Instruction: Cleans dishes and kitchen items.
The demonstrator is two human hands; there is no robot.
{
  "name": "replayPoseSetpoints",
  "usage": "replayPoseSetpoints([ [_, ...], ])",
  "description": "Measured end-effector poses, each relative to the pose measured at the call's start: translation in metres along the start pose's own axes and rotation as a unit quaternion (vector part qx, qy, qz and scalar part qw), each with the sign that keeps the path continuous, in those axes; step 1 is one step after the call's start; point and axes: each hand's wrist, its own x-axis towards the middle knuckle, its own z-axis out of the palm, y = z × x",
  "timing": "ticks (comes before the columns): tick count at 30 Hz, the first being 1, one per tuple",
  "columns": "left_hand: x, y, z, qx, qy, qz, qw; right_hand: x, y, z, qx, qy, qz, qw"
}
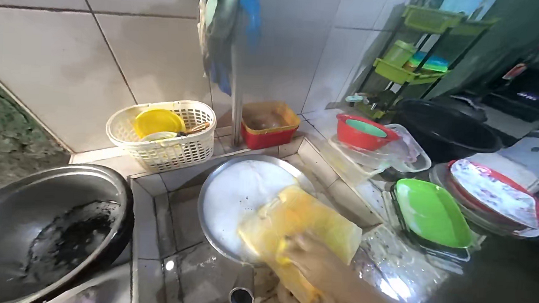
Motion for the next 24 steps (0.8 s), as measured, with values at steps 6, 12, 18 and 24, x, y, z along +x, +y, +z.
replayPoseSetpoints([
  [6,-0.004,0.016,0.003,0.065,-0.004,-0.034,0.997,0.007,0.075,-0.030,-0.023,0.084,0.226,0.970],
  [12,0.003,0.001,0.002,0.063,0.024,-0.025,0.997,0.001,0.026,-0.021,0.028,-0.033,0.125,0.991],
  [18,-0.002,0.007,-0.002,0.145,-0.008,-0.012,0.989,0.018,0.014,-0.008,0.029,-0.027,0.131,0.991],
  [24,0.001,0.000,-0.003,0.022,0.003,-0.027,0.999,0.069,0.055,-0.022,0.000,-0.015,0.207,0.978],
])
